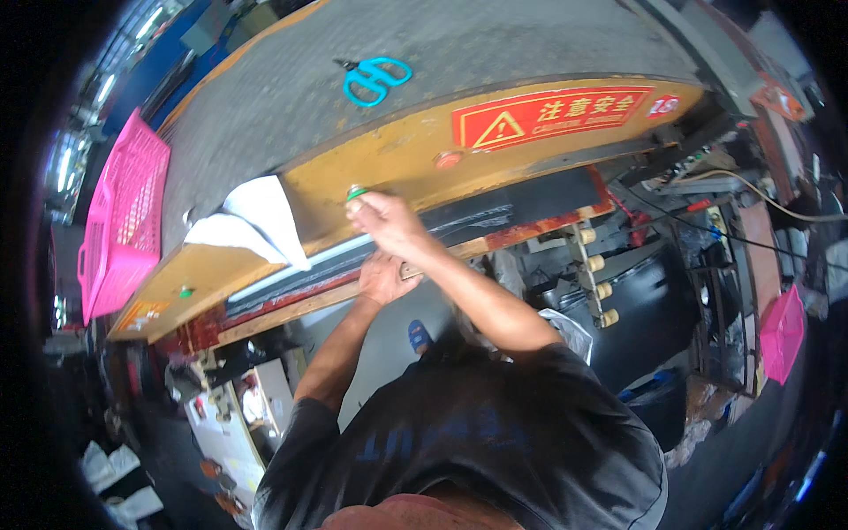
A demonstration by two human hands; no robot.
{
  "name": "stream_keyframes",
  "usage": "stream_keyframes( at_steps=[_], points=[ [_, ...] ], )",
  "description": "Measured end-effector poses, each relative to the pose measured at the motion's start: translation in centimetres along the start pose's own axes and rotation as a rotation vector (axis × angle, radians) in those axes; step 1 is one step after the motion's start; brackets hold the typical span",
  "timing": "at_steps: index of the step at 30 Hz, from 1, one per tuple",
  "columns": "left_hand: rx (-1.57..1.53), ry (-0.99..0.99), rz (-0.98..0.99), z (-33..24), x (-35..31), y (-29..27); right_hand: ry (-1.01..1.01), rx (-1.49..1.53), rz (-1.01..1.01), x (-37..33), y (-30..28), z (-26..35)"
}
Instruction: The person handles black rubber parts, placing them on a wooden board and then feeding them through a machine. They also handle plastic bags and a white template, positioning the template on the rubber sheet before processing.
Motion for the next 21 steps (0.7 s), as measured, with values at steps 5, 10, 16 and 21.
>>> stream_keyframes(
  at_steps=[5, 10, 16, 21],
  points=[
    [-0.092, 0.033, 0.061, 1.4, 1.7, -0.1, -0.117, -0.279, -0.059, 0.1, -0.2, -1.3],
    [-0.068, 0.053, -0.037, 0.1, 1.7, -2.0, -0.345, -0.860, -0.298, -5.8, -5.4, -3.8],
    [-0.070, 0.038, -0.039, 0.3, 1.7, -1.9, -0.232, -1.159, -0.308, -8.3, -7.3, -9.1],
    [-0.079, 0.073, -0.093, 0.3, 1.3, -1.4, -0.155, -1.176, -0.331, -8.2, -7.1, -10.3]
  ],
)
Point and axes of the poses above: each hand's wrist, its own x-axis towards the middle knuckle, its own y-axis out of the palm, z = x × y, the point moved 8 cm from there along x, towards the middle knuckle, and after that the axes turned 7 degrees about -x, right-handed, at the moved point
